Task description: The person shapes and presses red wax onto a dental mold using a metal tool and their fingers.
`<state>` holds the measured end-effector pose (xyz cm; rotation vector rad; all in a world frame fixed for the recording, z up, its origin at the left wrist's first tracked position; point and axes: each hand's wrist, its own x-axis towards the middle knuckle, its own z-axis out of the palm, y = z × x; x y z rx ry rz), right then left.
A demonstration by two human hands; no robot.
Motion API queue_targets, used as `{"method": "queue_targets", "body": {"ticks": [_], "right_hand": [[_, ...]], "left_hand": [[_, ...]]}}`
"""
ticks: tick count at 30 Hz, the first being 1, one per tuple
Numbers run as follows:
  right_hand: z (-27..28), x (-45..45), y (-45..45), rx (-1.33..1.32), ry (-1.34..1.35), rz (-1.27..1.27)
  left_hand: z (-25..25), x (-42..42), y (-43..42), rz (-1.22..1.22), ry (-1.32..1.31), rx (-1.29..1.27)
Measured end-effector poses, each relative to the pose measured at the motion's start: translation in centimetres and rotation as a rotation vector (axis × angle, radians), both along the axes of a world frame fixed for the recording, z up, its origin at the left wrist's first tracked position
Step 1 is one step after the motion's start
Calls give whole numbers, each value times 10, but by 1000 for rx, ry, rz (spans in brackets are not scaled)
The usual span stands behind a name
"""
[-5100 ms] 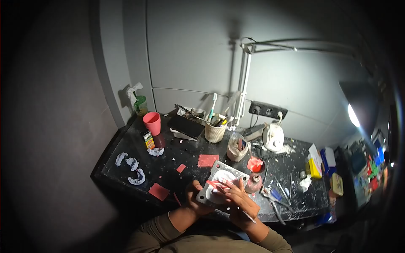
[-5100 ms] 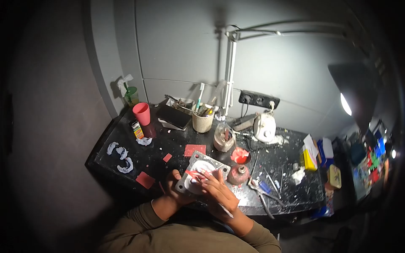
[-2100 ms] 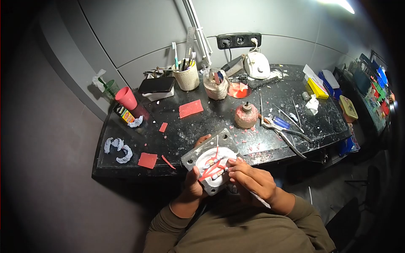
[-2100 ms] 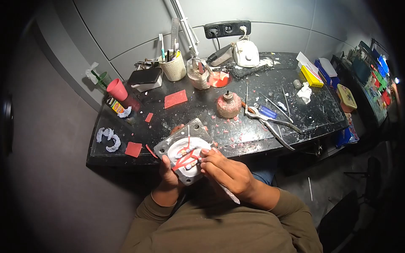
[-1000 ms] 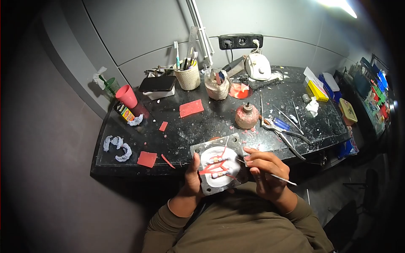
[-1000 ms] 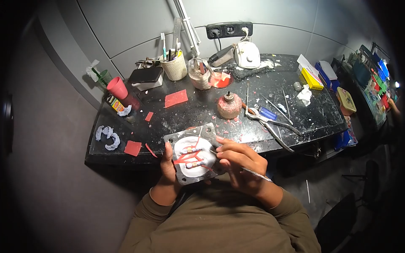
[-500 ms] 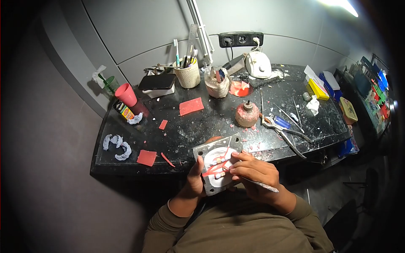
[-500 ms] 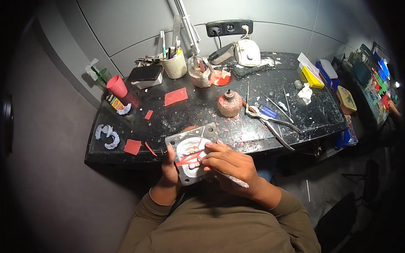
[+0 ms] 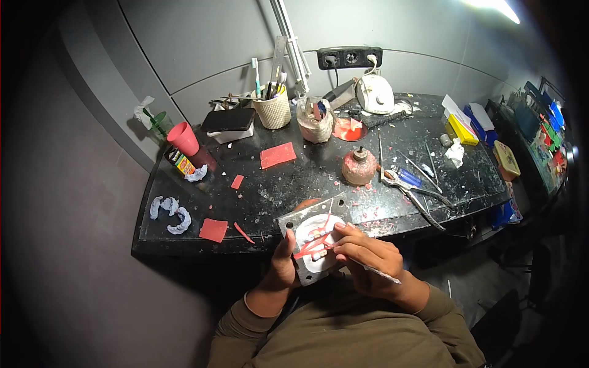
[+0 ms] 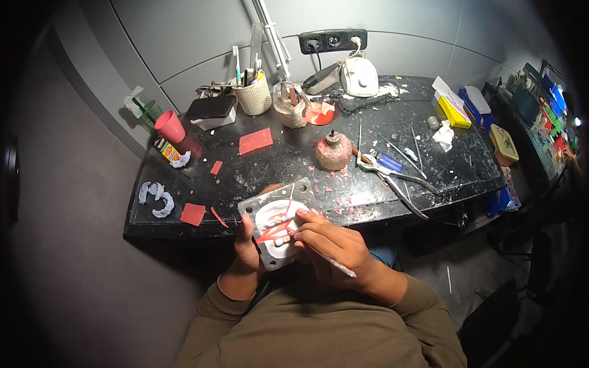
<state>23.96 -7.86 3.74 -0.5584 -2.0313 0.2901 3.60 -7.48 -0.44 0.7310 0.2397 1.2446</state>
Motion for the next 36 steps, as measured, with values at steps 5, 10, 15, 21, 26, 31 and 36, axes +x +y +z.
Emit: {"method": "queue_targets", "body": {"ticks": [5,10,15,21,26,31,36], "right_hand": [[0,-1,-1,-8,7,4],[2,-4,-4,-36,29,-27],[3,-2,-4,-25,28,-12],[3,-3,-6,-23,28,-16],[3,-2,-6,-22,28,-36],[1,-1,-6,-54,24,-50],[0,-2,-4,-56,44,-41]], "left_hand": [[-3,3,-1,68,97,-16],[2,2,-2,84,121,-18],[1,2,1,83,133,29],[5,6,-3,107,124,17],[6,7,-2,112,135,20],[10,10,-2,130,135,1],[8,10,-3,138,142,-12]]}}
